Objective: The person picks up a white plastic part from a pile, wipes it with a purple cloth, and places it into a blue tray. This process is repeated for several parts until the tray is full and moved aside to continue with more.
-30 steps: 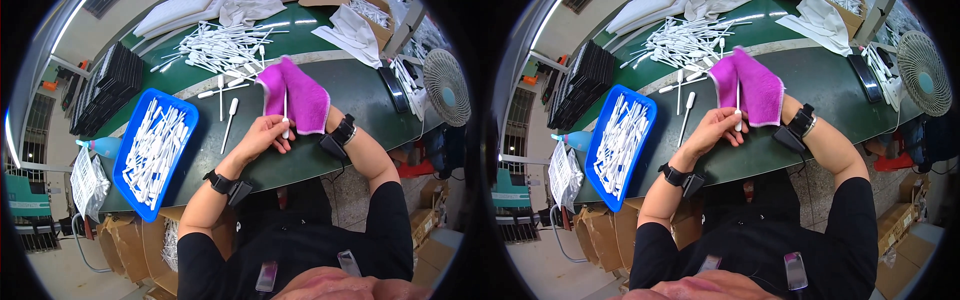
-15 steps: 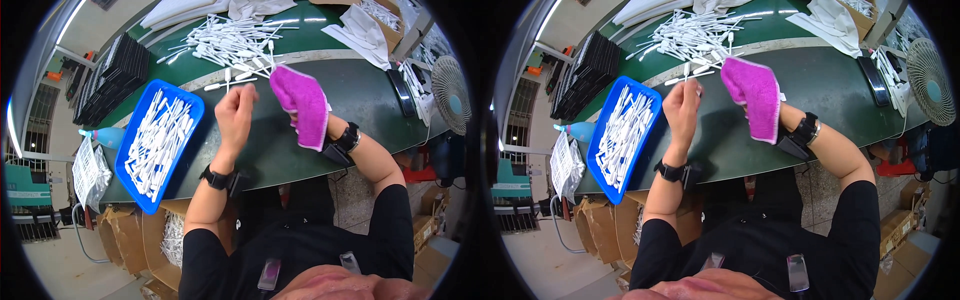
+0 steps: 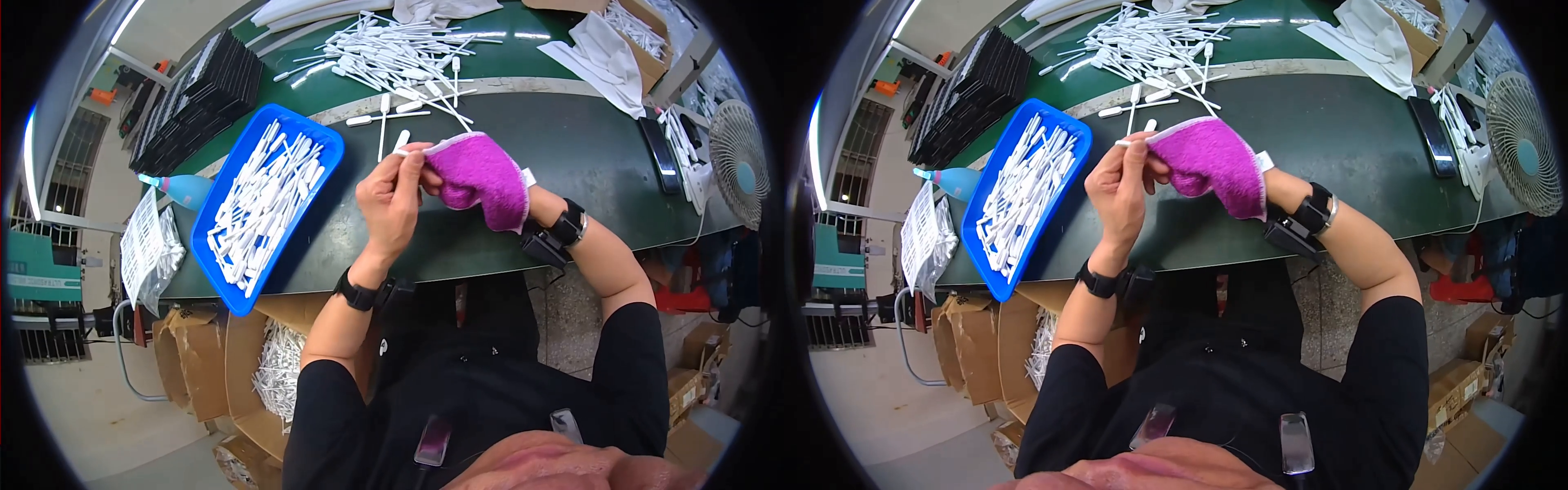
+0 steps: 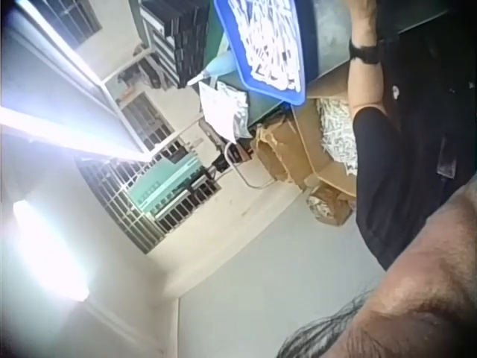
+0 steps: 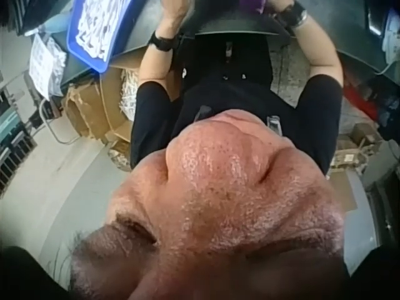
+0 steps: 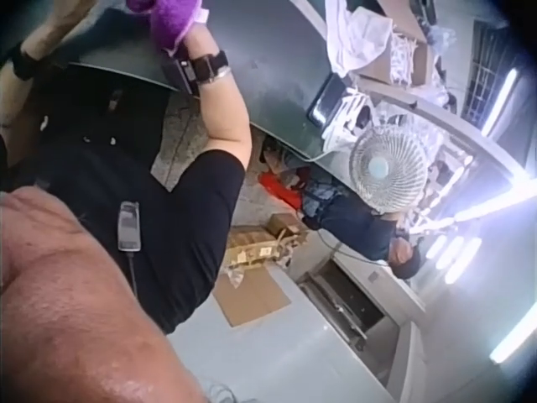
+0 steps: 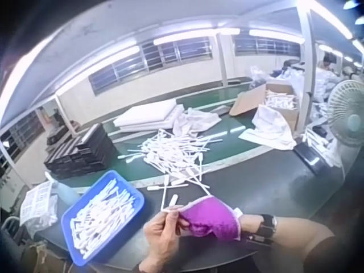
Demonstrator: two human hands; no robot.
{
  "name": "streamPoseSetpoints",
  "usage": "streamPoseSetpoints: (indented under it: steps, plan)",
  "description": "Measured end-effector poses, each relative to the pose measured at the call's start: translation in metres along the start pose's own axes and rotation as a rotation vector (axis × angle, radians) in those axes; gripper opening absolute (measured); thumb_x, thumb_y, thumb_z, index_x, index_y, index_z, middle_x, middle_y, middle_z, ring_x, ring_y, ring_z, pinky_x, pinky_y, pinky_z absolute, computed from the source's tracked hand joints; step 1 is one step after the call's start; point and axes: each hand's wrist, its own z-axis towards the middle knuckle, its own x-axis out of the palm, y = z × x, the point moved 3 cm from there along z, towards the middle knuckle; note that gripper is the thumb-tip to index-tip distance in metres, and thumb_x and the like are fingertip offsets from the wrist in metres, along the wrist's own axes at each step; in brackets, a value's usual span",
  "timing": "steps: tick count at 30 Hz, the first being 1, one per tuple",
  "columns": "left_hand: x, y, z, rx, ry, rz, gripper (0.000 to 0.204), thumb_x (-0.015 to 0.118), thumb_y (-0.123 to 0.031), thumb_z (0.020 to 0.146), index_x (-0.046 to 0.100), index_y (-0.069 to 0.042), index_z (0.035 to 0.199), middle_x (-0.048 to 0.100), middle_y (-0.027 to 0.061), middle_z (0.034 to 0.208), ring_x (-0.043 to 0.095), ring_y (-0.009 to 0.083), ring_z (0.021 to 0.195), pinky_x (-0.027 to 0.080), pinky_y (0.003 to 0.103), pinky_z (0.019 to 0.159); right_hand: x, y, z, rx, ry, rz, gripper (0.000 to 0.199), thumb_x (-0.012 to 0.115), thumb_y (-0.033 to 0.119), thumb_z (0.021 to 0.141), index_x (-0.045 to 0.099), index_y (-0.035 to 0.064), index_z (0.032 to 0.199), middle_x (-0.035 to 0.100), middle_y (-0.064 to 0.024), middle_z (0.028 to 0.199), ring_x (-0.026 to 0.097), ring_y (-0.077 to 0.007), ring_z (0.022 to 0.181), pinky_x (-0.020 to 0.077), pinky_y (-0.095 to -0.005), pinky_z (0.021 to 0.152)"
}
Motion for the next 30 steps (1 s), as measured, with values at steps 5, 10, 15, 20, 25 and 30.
streamPoseSetpoints:
  steps: [5, 10, 15, 20, 25, 30]
  plan:
    - [-0.052, -0.018, 0.003, 0.081, -0.418, -0.173, 0.023, 0.048, -0.017, 0.099, 0.063, 0.001, 0.1, 0.058, 0.0017, 0.062, 0.051, 0.0068, 0.05, 0.038, 0.019, 0.044, -0.024, -0.015, -0.006, -0.474, -0.297, -0.682, 0.023, 0.052, 0.019, 0.096, 0.063, 0.0009, 0.105, 0.061, -0.0043, 0.09, 0.057, -0.009, 0.088, 0.0493, -0.0222, 0.082]
    - [-0.161, -0.069, 0.039, 0.066, -0.457, 0.665, 0.026, 0.05, -0.025, 0.098, 0.063, -0.003, 0.103, 0.059, 0.0043, 0.062, 0.053, 0.0122, 0.047, 0.04, 0.025, 0.044, -0.056, 0.003, -0.017, -0.064, -0.42, -0.266, 0.027, 0.054, 0.015, 0.095, 0.058, 0.0003, 0.117, 0.062, -0.0037, 0.089, 0.06, -0.0092, 0.086, 0.0517, -0.022, 0.077]
    - [-0.081, -0.03, 0.037, 0.222, -0.184, 1.167, 0.025, 0.06, -0.032, 0.09, 0.065, -0.008, 0.091, 0.065, 0.0103, 0.071, 0.062, 0.0316, 0.064, 0.046, 0.04, 0.058, -0.102, -0.034, -0.038, 0.111, -0.526, 0.176, 0.022, 0.058, 0.013, 0.092, 0.058, 0.0059, 0.113, 0.055, -0.0002, 0.078, 0.056, -0.0098, 0.065, 0.0505, -0.0261, 0.056]
    - [-0.032, 0.044, 0.034, 0.029, 0.222, 1.389, 0.027, 0.062, -0.034, 0.088, 0.063, -0.007, 0.089, 0.066, 0.014, 0.075, 0.063, 0.0356, 0.069, 0.047, 0.044, 0.06, -0.072, -0.009, -0.028, -0.03, -0.58, -0.187, 0.017, 0.057, 0.017, 0.092, 0.058, 0.0088, 0.107, 0.05, 0.0019, 0.068, 0.051, -0.0098, 0.053, 0.0469, -0.0267, 0.047]
    - [-0.027, 0.059, 0.055, 0.035, 0.257, 1.244, 0.026, 0.064, -0.03, 0.087, 0.061, -0.006, 0.092, 0.066, 0.0141, 0.075, 0.064, 0.0331, 0.067, 0.048, 0.042, 0.06, -0.079, -0.018, -0.03, 0.093, -0.606, 0.128, 0.027, 0.06, 0.037, 0.09, 0.061, 0.0102, 0.095, 0.05, 0.0011, 0.06, 0.051, -0.0094, 0.051, 0.0471, -0.0257, 0.043]
    - [-0.002, 0.031, 0.065, -0.061, 0.167, 0.652, 0.022, 0.063, -0.023, 0.09, 0.057, -0.003, 0.097, 0.068, 0.0098, 0.077, 0.066, 0.0225, 0.066, 0.052, 0.033, 0.059, -0.076, -0.011, -0.031, 0.28, -0.661, 0.198, 0.029, 0.06, 0.035, 0.09, 0.061, 0.0098, 0.103, 0.05, 0.0017, 0.061, 0.05, -0.01, 0.049, 0.0464, -0.0267, 0.042]
